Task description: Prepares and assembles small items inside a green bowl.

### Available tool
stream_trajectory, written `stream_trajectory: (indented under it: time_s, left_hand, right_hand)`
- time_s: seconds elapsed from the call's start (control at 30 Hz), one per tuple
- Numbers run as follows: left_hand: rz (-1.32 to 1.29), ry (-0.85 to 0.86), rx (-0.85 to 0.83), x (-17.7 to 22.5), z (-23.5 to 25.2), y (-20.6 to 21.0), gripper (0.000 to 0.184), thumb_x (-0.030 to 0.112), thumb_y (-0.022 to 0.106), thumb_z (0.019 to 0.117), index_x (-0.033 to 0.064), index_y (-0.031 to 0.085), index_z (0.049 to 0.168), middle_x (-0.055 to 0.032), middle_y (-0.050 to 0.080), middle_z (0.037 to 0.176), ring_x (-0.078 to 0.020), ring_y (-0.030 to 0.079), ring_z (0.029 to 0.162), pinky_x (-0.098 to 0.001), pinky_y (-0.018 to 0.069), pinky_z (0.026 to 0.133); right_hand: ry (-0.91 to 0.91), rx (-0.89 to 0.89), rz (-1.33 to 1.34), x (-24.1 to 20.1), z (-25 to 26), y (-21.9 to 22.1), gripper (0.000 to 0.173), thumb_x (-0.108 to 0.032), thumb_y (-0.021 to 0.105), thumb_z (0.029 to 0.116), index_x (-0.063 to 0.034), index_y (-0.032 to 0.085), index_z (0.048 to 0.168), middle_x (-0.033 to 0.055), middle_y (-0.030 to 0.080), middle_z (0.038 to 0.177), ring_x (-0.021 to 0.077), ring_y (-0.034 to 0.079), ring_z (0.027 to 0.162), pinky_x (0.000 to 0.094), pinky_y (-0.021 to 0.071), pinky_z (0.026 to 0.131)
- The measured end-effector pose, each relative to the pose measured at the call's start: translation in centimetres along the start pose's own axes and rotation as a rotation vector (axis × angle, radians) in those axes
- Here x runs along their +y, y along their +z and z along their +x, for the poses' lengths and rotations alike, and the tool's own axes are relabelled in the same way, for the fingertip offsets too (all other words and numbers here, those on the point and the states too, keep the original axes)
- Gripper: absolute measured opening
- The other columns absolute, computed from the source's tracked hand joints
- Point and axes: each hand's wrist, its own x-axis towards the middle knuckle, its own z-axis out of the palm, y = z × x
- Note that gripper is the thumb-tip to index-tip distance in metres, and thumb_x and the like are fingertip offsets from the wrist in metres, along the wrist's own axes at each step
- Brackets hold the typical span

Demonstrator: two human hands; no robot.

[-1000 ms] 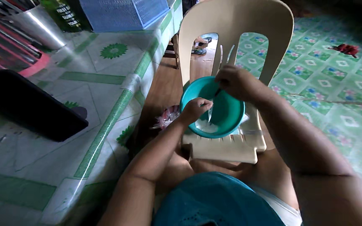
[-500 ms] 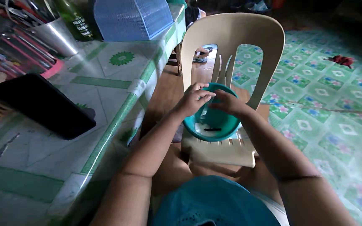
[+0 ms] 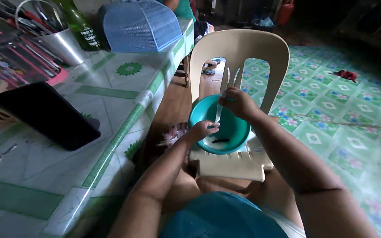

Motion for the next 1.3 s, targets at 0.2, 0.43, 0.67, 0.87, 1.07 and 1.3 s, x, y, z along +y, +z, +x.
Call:
stream_trajectory:
  time_s: [0.2, 0.43, 0.67, 0.87, 1.07, 1.3]
  left_hand:
    - [0.076, 0.185, 0.180, -0.9, 0.8, 1.9, 0.033, 0.025, 0.062, 0.1027, -0.0038, 0.075, 0.095, -0.0151, 0.071, 0.113, -0.0235, 0.066, 0.110, -0.0426, 0.0504, 0.101]
    - [-0.118, 0.057, 0.035, 2.0, -1.2, -1.2, 0.084, 0.021, 0.080, 0.0886, 0.0107, 0.035, 0.159, -0.0112, 0.048, 0.155, -0.0259, 0.049, 0.139, -0.0473, 0.0446, 0.109]
    - [0.083, 0.185, 0.197, 4.8, -0.4, -2.4, 0.027, 0.026, 0.068, 0.0993, 0.0040, 0.074, 0.114, -0.0129, 0.070, 0.119, -0.0232, 0.064, 0.116, -0.0455, 0.0488, 0.104]
    - [0.313, 0.398, 0.131, 3.0, 0.0, -1.6, 0.028, 0.021, 0.057, 0.1037, 0.0028, 0.077, 0.110, -0.0153, 0.073, 0.107, -0.0293, 0.067, 0.109, -0.0469, 0.0504, 0.101]
    - [0.337, 0.442, 0.130, 1.0, 0.4, -0.5, 0.027, 0.021, 0.061, 0.1013, 0.0016, 0.079, 0.103, -0.0145, 0.075, 0.101, -0.0292, 0.069, 0.102, -0.0461, 0.0522, 0.096]
    - [0.365, 0.453, 0.104, 0.3, 0.6, -0.3, 0.024, 0.020, 0.063, 0.0995, 0.0035, 0.080, 0.101, -0.0125, 0.076, 0.098, -0.0286, 0.069, 0.101, -0.0466, 0.0523, 0.095]
  right_hand:
    - [-0.117, 0.072, -0.130, -0.1, 0.1, -1.3, 0.027, -0.020, 0.061, 0.1021, 0.0027, 0.072, 0.093, 0.0157, 0.070, 0.101, 0.0336, 0.063, 0.108, 0.0612, 0.0432, 0.098]
    - [-0.095, 0.086, -0.241, -0.3, -1.4, -0.2, 0.022, -0.020, 0.062, 0.1009, -0.0035, 0.076, 0.100, 0.0154, 0.071, 0.111, 0.0363, 0.063, 0.115, 0.0651, 0.0437, 0.100]
    - [0.008, -0.064, -0.110, -0.5, -1.2, 1.1, 0.025, -0.022, 0.061, 0.1021, 0.0001, 0.074, 0.102, 0.0158, 0.070, 0.114, 0.0335, 0.062, 0.117, 0.0615, 0.0432, 0.100]
    - [-0.078, -0.010, -0.106, -0.4, -1.0, 0.9, 0.025, -0.021, 0.062, 0.1014, -0.0014, 0.075, 0.094, 0.0125, 0.071, 0.105, 0.0308, 0.063, 0.112, 0.0605, 0.0433, 0.097]
    - [-0.092, 0.066, -0.138, -0.6, -1.4, 0.4, 0.026, -0.023, 0.062, 0.1012, -0.0021, 0.075, 0.094, 0.0125, 0.071, 0.104, 0.0316, 0.063, 0.111, 0.0623, 0.0420, 0.099]
    - [-0.111, 0.052, -0.197, -1.7, -1.6, 0.8, 0.023, -0.022, 0.064, 0.1002, -0.0044, 0.076, 0.091, 0.0100, 0.071, 0.104, 0.0299, 0.061, 0.110, 0.0580, 0.0390, 0.098]
